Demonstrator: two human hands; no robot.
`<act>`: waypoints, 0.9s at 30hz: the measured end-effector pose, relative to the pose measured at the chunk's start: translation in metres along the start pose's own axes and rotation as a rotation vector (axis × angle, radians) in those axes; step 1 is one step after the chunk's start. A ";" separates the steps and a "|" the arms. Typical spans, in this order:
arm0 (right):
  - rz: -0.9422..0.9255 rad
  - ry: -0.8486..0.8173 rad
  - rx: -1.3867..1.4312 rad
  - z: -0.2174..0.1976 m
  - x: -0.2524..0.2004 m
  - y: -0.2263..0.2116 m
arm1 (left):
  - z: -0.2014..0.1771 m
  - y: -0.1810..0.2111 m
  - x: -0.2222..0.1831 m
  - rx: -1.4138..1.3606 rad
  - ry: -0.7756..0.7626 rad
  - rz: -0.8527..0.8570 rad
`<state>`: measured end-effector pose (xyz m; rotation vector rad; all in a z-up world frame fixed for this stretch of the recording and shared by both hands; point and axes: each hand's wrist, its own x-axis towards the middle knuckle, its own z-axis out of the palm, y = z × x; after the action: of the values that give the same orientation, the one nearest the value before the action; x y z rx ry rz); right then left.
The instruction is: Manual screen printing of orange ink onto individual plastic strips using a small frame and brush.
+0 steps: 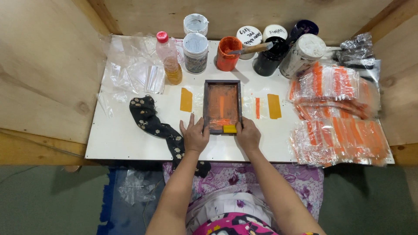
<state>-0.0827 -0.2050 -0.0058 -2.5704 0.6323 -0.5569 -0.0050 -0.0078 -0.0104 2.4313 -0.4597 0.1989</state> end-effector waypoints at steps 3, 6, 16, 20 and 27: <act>-0.008 -0.009 -0.017 0.000 0.001 0.002 | -0.003 0.001 0.000 0.006 -0.009 -0.003; -0.005 -0.022 -0.033 -0.001 0.001 0.001 | -0.003 0.001 0.000 0.011 -0.018 -0.003; -0.002 -0.057 -0.068 0.007 0.002 0.008 | -0.007 0.004 0.002 0.072 -0.033 -0.019; -0.022 0.006 0.018 0.007 0.001 0.014 | -0.005 0.003 0.000 0.071 -0.013 -0.044; -0.312 0.076 0.253 -0.010 0.001 0.010 | -0.001 0.003 0.008 -0.029 -0.042 -0.096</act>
<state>-0.0900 -0.2170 -0.0026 -2.4260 0.1675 -0.7847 0.0013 -0.0117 -0.0054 2.4267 -0.3606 0.0996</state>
